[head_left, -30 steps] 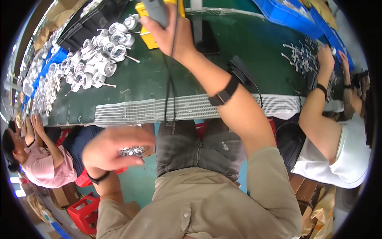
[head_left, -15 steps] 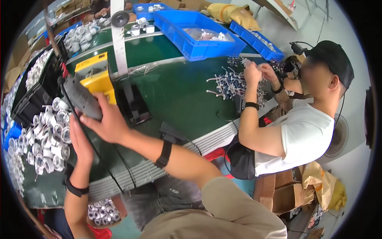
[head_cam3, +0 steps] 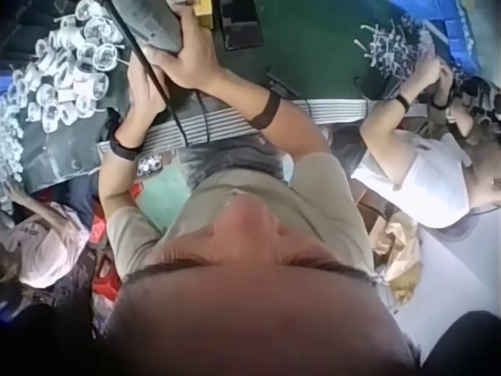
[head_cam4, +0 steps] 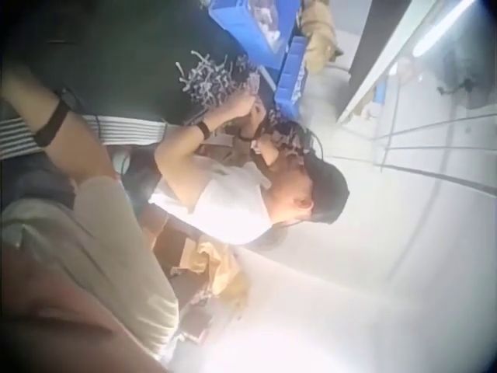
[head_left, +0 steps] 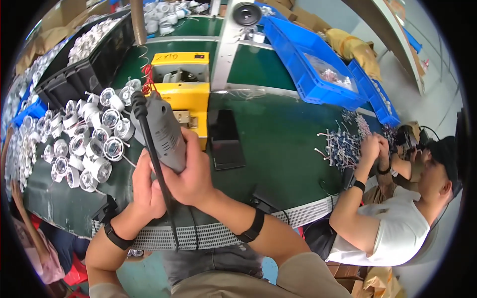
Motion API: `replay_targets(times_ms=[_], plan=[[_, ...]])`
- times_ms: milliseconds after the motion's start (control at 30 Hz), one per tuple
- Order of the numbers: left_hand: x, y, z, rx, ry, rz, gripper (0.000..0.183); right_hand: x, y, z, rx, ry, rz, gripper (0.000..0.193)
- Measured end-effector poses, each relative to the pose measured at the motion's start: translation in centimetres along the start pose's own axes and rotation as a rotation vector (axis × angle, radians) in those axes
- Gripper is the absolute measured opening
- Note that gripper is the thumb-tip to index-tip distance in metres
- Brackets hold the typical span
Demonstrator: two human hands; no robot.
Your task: The person assembles camera components by inserting a wire harness and circuit board into a housing, then securing them with a power screwdriver. Once finished, the unit is placed on the table and the process repeats with new parts.
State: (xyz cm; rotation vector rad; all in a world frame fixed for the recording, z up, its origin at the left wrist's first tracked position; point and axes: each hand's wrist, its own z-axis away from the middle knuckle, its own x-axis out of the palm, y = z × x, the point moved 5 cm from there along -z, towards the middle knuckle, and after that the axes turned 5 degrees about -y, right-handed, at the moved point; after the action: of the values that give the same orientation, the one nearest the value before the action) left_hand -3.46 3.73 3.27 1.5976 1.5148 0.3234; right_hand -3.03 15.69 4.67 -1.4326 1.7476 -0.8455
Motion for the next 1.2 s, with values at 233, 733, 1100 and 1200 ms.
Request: replay_targets(times_ms=[233,733,1100,1200], plan=[[-0.5,-0.8,0.1,0.033,0.046,-0.032,0.054,0.8,0.8,-0.2,0.015,-0.033,-0.016,0.055],[-0.2,-1.7,-0.3,-0.023,0.121,0.137,0.053,0.9,0.7,-0.1,0.003,-0.049,0.042,0.074],[-2.2,0.0,-1.0,-0.015,0.144,-0.196,0.037,-11.5,0.6,-5.6,-0.123,0.337,0.646,0.03],[-2.2,0.1,-0.6,0.001,0.288,-0.177,0.046,-16.0,2.2,-7.6,-0.144,0.321,0.954,0.033]])
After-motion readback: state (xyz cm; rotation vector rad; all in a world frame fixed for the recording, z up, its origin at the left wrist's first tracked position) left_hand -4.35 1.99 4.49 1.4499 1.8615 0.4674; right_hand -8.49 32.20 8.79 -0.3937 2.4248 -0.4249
